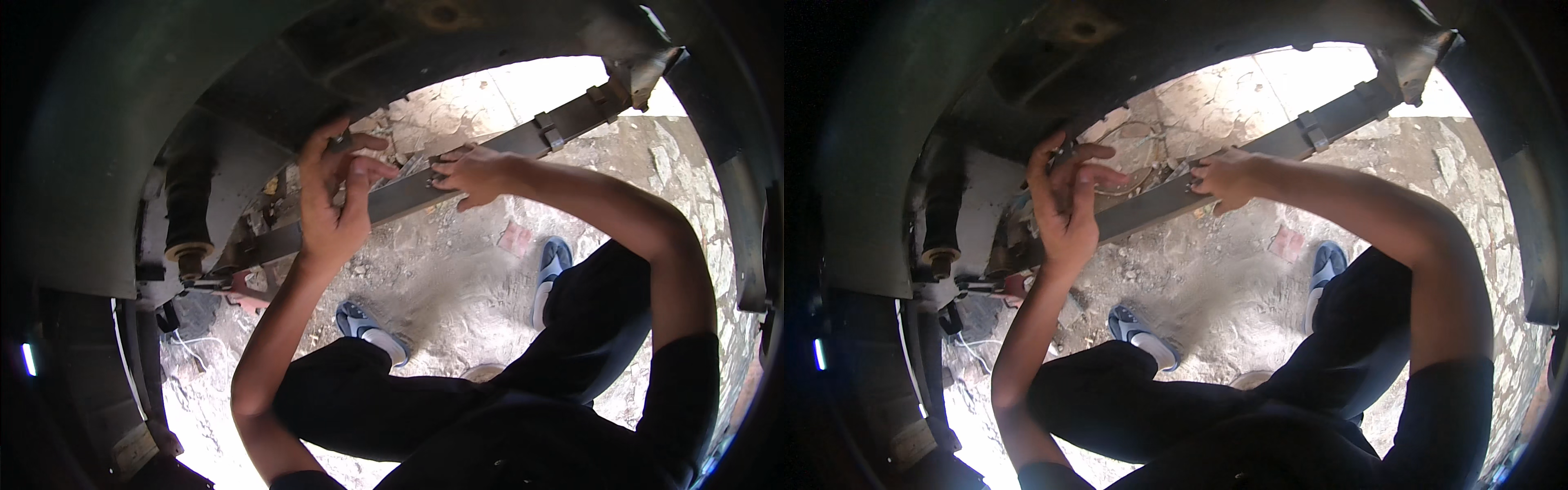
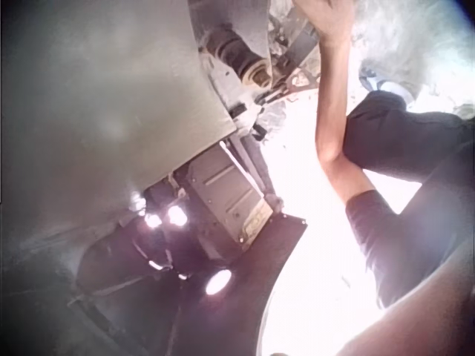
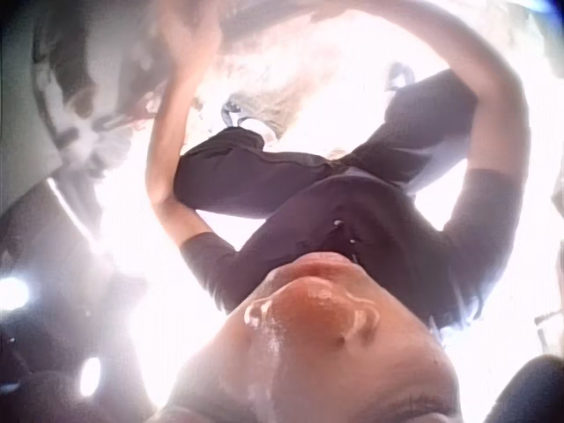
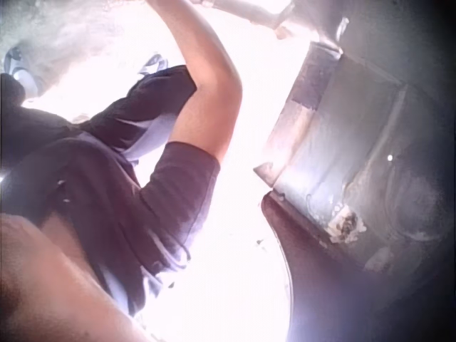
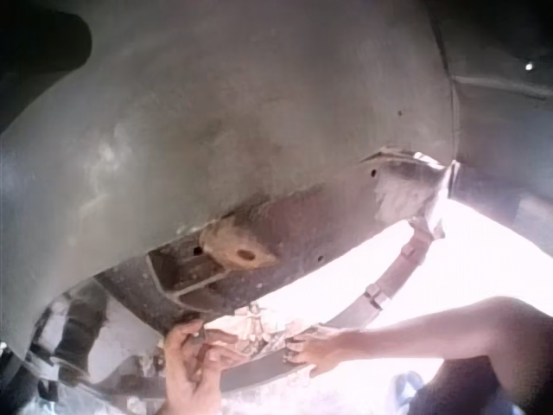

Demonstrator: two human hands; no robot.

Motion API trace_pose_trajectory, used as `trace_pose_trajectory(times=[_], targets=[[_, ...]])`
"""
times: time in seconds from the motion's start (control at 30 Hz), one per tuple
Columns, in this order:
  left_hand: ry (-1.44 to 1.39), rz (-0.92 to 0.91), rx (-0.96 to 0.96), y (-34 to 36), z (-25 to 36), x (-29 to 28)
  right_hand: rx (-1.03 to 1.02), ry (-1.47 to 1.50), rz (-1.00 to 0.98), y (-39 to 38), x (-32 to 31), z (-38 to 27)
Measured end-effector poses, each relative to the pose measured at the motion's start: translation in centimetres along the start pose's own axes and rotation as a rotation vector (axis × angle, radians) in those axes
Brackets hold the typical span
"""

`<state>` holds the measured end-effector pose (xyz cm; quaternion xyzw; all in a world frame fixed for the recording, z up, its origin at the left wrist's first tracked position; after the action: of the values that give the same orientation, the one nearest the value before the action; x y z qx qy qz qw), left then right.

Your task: The person crouches under a vehicle and repeatedly adjusts a metal leaf spring assembly with both hands, aligning and pressing components along the spring. The person remains under the vehicle throughout the clip.

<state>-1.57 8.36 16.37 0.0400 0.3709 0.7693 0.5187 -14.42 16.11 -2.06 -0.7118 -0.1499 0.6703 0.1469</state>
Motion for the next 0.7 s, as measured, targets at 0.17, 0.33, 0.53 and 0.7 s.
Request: trace_pose_trajectory(times=[0.17, 0.33, 0.53, 0.7], targets=[[-0.073, 0.02, -0.012, 0.1, 0.1, 0.0, -0.041, -0.007, -0.004, -0.7, 0.0, -0.2], [-0.051, 0.009, 0.017, 0.0, 0.1, -0.3, -0.055, -0.03, 0.023, -0.5, 0.3, -1.3], [-0.077, 0.018, -0.016, 0.1, 0.3, -0.2, -0.085, 0.091, 0.075, -0.6, 0.6, -0.5], [-0.06, 0.007, 0.016, 0.1, 0.2, -0.3, -0.065, 0.092, 0.079, -0.7, 0.4, -0.1]])
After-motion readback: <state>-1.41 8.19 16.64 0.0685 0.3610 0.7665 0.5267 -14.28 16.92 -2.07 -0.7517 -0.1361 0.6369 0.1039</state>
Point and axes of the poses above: each hand's wrist, its own y-axis towards the middle knuckle, its own x-axis out of the palm, z = x × y, the point moved 8 cm from there along y, towards the middle knuckle, and after that the axes turned 1 degree about x, right-handed, at the moved point
